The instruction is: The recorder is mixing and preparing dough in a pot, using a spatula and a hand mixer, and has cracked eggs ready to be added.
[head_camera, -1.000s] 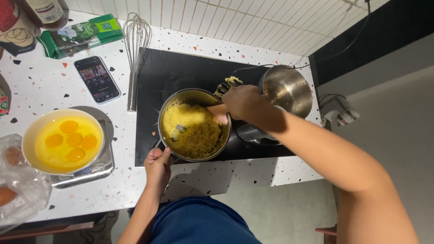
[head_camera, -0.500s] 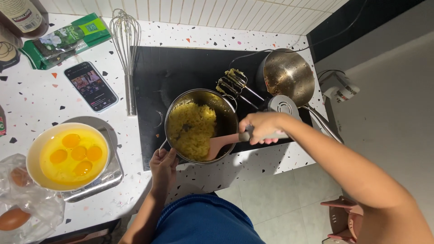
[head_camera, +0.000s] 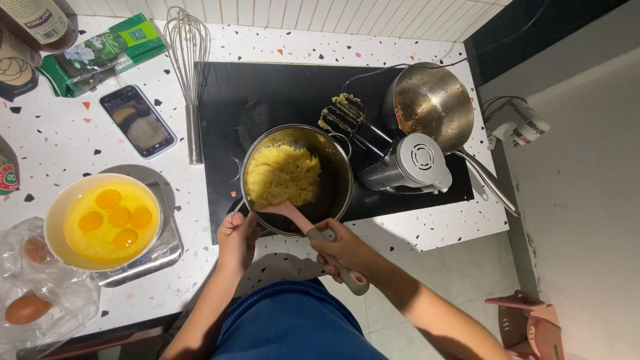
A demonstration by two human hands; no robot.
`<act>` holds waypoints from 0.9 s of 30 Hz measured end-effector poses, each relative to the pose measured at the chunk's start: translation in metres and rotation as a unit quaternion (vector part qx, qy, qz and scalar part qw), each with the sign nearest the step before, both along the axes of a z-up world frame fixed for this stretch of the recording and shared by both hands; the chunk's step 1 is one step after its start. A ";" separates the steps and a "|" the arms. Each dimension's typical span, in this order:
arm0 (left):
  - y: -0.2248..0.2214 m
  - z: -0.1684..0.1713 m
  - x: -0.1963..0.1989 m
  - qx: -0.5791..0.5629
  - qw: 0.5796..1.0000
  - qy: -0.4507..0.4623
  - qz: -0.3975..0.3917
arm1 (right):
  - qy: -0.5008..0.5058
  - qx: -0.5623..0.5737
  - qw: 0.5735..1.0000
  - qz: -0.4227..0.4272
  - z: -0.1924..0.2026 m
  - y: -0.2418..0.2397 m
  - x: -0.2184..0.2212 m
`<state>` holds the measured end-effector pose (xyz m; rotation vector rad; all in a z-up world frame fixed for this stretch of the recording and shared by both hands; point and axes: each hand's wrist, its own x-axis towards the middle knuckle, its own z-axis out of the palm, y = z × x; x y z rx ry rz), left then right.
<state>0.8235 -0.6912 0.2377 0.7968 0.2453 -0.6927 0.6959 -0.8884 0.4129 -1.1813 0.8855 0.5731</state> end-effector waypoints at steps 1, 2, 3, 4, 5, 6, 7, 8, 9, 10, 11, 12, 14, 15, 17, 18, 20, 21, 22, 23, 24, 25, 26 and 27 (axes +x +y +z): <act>-0.002 0.002 -0.001 0.024 1.000 -0.004 0.002 | 0.000 0.079 0.992 -0.098 -0.004 0.002 -0.005; -0.003 0.003 0.000 0.024 1.000 -0.005 0.003 | -0.002 0.079 0.992 -0.096 -0.015 0.000 -0.013; -0.004 0.004 0.000 0.026 0.999 0.017 0.015 | -0.028 0.190 0.965 -0.179 -0.025 -0.002 -0.022; -0.004 0.004 0.001 0.029 0.998 0.039 0.027 | -0.053 0.297 0.918 -0.258 -0.035 -0.004 -0.030; -0.005 0.007 0.001 0.029 0.998 0.037 0.032 | -0.053 0.298 0.919 -0.253 -0.058 -0.012 -0.045; -0.006 0.009 0.002 0.033 0.998 0.047 0.030 | -0.066 0.473 0.838 -0.266 -0.081 -0.021 -0.059; -0.004 0.011 0.002 0.037 0.997 0.058 0.029 | -0.075 0.631 0.724 -0.269 -0.104 -0.028 -0.073; -0.004 0.011 0.002 0.040 0.997 0.056 0.034 | -0.073 0.634 0.723 -0.264 -0.098 -0.031 -0.078; -0.003 0.011 0.001 0.023 0.998 0.050 0.029 | -0.105 0.640 0.701 -0.297 -0.091 -0.035 -0.082; -0.003 0.011 0.001 0.007 0.999 0.044 0.025 | -0.137 0.645 0.676 -0.329 -0.085 -0.039 -0.086; -0.003 0.010 0.001 0.008 0.999 0.043 0.026 | -0.136 0.646 0.676 -0.327 -0.083 -0.050 -0.094; -0.002 0.008 0.001 0.008 0.999 0.045 0.026 | -0.164 0.593 0.726 -0.307 -0.082 -0.061 -0.101; -0.002 0.006 0.000 0.006 0.998 0.048 0.026 | -0.190 0.534 0.773 -0.286 -0.043 -0.070 -0.100; -0.002 0.007 0.001 0.012 0.998 0.047 0.026 | -0.164 0.306 0.900 -0.263 -0.007 -0.069 -0.090; -0.003 0.008 0.001 0.017 0.998 0.046 0.031 | -0.128 0.057 0.966 -0.216 0.047 -0.066 -0.077; -0.004 0.009 0.001 0.013 0.998 0.046 0.030 | -0.081 -0.049 0.990 -0.107 0.064 -0.065 -0.074; -0.003 0.010 0.001 0.009 0.998 0.047 0.034 | -0.033 -0.153 0.988 0.008 0.073 -0.065 -0.068; -0.003 0.011 0.001 0.013 0.998 0.049 0.032 | -0.056 -0.218 0.969 0.100 0.066 -0.067 -0.065; -0.003 0.012 0.001 0.017 0.998 0.051 0.029 | -0.079 -0.280 0.937 0.191 0.059 -0.069 -0.062; -0.005 0.019 0.000 0.017 0.998 0.050 0.033 | -0.082 -0.280 0.937 0.194 0.060 -0.069 -0.047; -0.006 0.026 -0.001 0.036 0.997 0.059 0.033 | -0.048 -0.288 0.933 0.211 0.061 -0.069 -0.032; -0.008 0.034 0.001 0.055 0.996 0.067 0.035 | -0.016 -0.298 0.926 0.230 0.062 -0.068 -0.014; -0.006 0.026 0.001 0.054 0.996 0.065 0.041 | -0.021 -0.298 0.925 0.235 0.062 -0.069 -0.002; -0.006 0.017 0.000 0.040 0.996 0.061 0.042 | 0.018 -0.299 0.917 0.263 0.064 -0.071 0.010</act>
